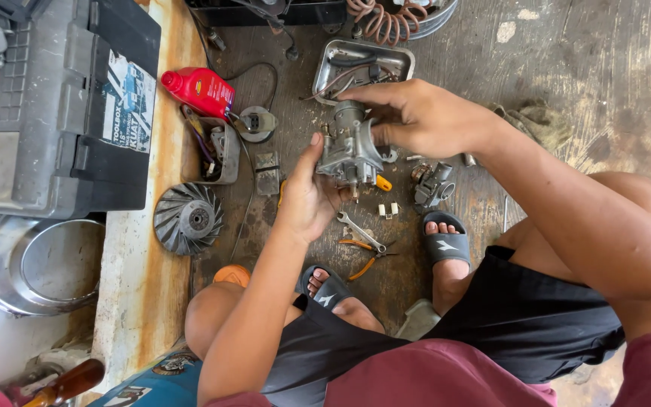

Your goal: Disassembling and inspecting a motorcycle carburetor using pliers and a screwdriver

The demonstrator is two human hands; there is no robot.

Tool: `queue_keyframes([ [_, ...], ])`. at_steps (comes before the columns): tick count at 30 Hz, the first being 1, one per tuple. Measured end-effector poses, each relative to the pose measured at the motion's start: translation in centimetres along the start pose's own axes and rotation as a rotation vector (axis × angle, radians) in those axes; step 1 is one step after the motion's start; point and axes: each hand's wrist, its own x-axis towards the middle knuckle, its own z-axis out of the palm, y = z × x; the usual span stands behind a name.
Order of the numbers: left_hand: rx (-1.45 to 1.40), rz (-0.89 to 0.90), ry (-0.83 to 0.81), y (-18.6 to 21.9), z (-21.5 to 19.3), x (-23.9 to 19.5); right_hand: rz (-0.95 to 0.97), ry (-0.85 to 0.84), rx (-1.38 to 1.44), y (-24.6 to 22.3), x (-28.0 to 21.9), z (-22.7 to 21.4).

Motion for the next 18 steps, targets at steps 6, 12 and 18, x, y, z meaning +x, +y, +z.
queue_keyframes([
  [6,0.168,0.354,0.046,1.0,3.0,-2.3,0.054,0.01,-0.113,-2.3,0.6,0.5],
  [12,0.23,0.429,0.084,0.5,2.6,-2.7,-0.165,-0.065,0.088,-1.6,0.6,0.8],
  [18,0.116,0.334,0.083,1.4,3.5,-3.4,-0.026,-0.089,0.132,-1.3,0.6,1.2],
])
